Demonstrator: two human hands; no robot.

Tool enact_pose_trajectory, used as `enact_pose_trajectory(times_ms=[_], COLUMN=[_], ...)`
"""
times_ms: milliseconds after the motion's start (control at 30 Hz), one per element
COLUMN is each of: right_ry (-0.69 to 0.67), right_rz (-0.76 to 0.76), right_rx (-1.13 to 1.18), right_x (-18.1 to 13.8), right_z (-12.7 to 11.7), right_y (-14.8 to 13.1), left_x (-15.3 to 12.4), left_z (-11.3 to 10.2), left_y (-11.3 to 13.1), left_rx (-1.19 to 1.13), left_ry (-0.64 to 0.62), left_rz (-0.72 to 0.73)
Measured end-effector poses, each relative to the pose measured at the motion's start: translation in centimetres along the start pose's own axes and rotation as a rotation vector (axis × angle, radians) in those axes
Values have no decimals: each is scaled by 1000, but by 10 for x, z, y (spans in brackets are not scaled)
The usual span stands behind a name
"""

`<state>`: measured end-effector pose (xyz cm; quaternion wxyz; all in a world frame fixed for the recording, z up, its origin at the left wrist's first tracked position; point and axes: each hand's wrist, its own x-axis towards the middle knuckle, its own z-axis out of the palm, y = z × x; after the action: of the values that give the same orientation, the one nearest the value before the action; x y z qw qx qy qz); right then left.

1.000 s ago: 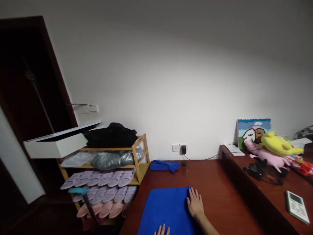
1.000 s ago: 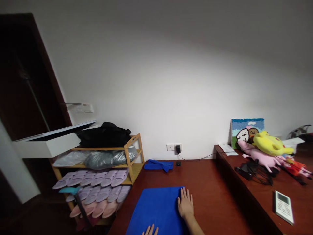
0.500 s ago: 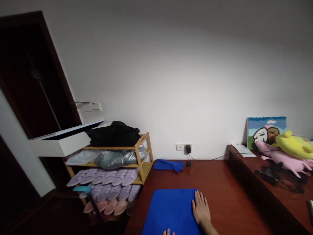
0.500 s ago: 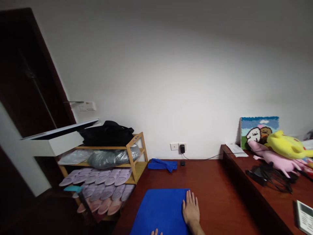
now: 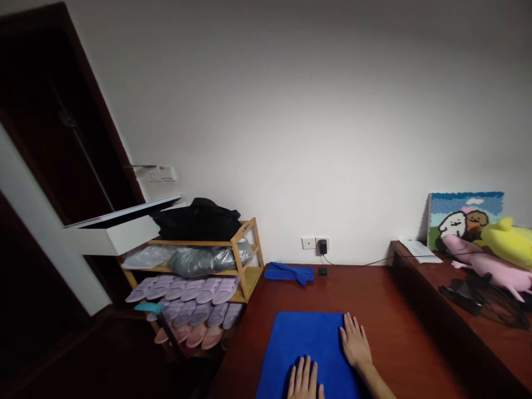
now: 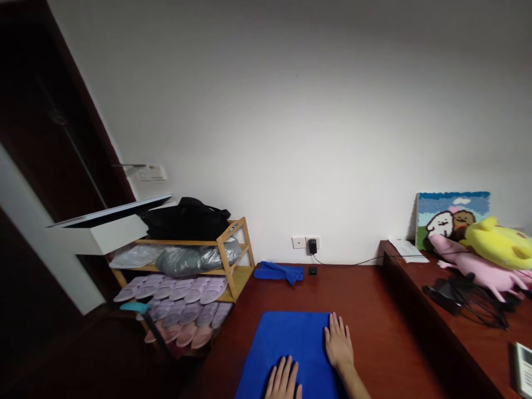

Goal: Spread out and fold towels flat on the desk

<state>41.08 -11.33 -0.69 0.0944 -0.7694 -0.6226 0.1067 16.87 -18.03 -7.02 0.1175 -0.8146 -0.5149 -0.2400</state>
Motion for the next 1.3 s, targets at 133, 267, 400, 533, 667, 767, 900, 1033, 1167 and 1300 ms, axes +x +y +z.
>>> enact_pose_trajectory(times_ms=[133, 267, 400, 533, 667, 767, 900, 1033, 1167, 1300], right_ry=[12, -13, -43, -32, -10, -9, -14, 0, 24, 21], right_rz=[-23, -46, -83, -76, -48, -38, -24, -16, -8, -13], right_rx=[-50, -81, -91, -69, -47, -42, -46, -24, -16, -33], right_x=[-2, -4, -3, 0, 0, -1, -2, -2, -2, -2], right_z=[2, -1, -4, -4, -3, -5, -6, -3, 0, -1], right_y=[-7, -1, 12, 17, 15, 13, 12, 12, 13, 13], left_x=[73, 133, 152, 153, 158, 154, 134, 123, 127, 128], left_z=[-19, -20, -1, 14, 9, -5, -20, -21, -18, -25], left_y=[24, 57, 72, 58, 18, -31, -97, -129, -132, -126], left_rx=[-102, -210, -311, -321, -225, -131, -21, 10, 27, 20], left_ry=[-111, -270, -336, -367, -421, -451, -434, -424, -405, -354], left_rz=[-11, 30, 76, 72, -3, -114, -211, -234, -227, -226])
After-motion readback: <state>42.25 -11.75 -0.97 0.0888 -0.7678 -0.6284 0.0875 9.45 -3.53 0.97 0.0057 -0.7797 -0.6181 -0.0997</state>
